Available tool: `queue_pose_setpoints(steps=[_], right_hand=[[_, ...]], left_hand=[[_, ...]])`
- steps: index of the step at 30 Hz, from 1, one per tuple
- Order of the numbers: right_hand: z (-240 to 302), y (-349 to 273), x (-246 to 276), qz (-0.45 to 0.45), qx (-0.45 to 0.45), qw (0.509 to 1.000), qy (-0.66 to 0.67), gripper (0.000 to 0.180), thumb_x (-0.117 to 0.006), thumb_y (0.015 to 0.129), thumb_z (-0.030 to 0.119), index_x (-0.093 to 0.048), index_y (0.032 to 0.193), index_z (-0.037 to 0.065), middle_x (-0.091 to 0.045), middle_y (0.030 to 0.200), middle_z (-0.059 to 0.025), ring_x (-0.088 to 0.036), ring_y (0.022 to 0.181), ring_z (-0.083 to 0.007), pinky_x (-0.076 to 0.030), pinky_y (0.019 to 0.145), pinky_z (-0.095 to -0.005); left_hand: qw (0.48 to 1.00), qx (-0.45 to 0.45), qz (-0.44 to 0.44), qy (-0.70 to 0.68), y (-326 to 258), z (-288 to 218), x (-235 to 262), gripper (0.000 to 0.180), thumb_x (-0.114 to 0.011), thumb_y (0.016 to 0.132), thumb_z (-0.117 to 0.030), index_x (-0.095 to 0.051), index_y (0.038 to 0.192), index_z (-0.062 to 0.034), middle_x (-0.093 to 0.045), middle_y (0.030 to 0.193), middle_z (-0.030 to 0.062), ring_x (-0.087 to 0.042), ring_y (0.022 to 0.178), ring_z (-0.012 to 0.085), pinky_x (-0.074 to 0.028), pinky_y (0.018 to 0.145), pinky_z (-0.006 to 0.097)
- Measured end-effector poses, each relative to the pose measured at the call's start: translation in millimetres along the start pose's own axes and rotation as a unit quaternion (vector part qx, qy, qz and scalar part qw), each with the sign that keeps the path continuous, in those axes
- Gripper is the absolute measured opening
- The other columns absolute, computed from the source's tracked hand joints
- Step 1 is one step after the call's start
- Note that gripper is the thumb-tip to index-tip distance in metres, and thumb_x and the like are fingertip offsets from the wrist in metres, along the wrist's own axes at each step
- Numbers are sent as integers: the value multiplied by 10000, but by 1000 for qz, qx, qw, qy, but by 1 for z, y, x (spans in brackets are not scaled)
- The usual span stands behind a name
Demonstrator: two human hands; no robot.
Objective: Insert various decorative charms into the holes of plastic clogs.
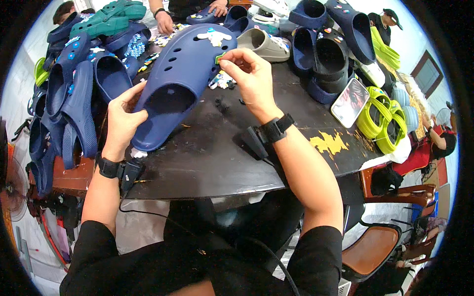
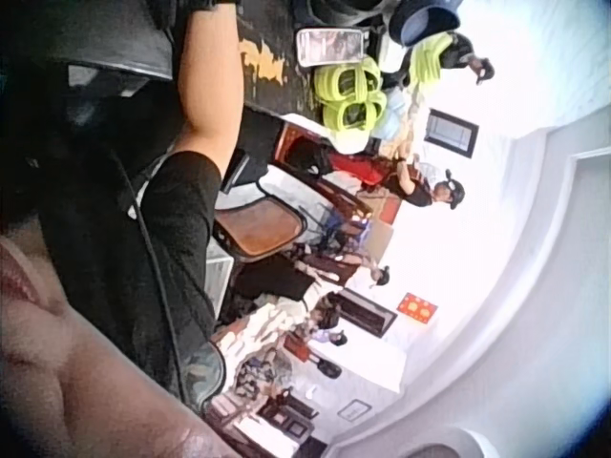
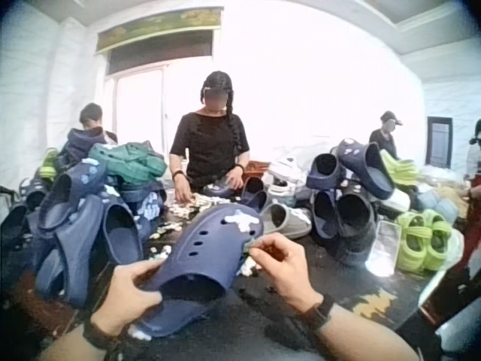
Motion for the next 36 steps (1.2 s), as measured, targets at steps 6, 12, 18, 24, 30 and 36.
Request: queue_pose_setpoints(steps=[6,12,18,24,30,36], right_hand=[[-11,9,11,-6,-43,998,-53,246,-812,791,131,-648,952,43,-638,872,6,-551,758,-55,-438,673,-204],[-14,12,21,-39,-33,998,-43,804,-849,741,135,-396,1405,116,-579,1183,-144,-572,1043,-222,-478,859,-341],[-15,9,11,52,-134,985,98,957,-840,745,136,-276,1518,151,-564,1275,-197,-578,1125,-256,-483,914,-359],[-13,8,9,60,-147,981,113,929,-834,750,132,-293,1506,149,-590,1238,-156,-601,1052,-206,-494,864,-321],[-13,8,9,47,-146,982,108,891,-829,748,113,-321,1480,130,-612,1183,-119,-610,977,-160,-496,794,-274],[-13,8,9,37,-151,981,112,862,-823,748,84,-339,1460,117,-622,1158,-125,-627,954,-156,-504,752,-255]], left_hand=[[1000,-16,17,-5,-1,0,-2,664,-541,641,84,-568,1304,84,-647,1223,154,-628,1120,201,-448,1027,311],[999,-26,25,-1,-1,-2,-2,646,-597,628,64,-602,1274,63,-640,1247,167,-619,1142,217,-445,1030,318],[999,-35,24,10,-1,-4,-4,631,-596,625,64,-623,1256,43,-656,1229,159,-626,1137,216,-435,1036,313],[998,-45,36,29,-3,-7,-5,689,-534,626,99,-575,1313,57,-642,1231,137,-609,1149,192,-421,1050,307],[999,-43,19,25,-2,-6,-3,625,-595,627,52,-631,1251,33,-659,1219,162,-626,1135,217,-436,1035,315],[999,-32,18,22,-1,-4,-4,626,-595,627,49,-628,1252,37,-657,1223,166,-625,1138,223,-434,1038,320]])
Point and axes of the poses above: each hand's wrist, its own y-axis towards the middle knuckle, its own x-axis out of the back of the hand, z = x × y, the point moved 6 cm from there along y, towards the middle knuckle
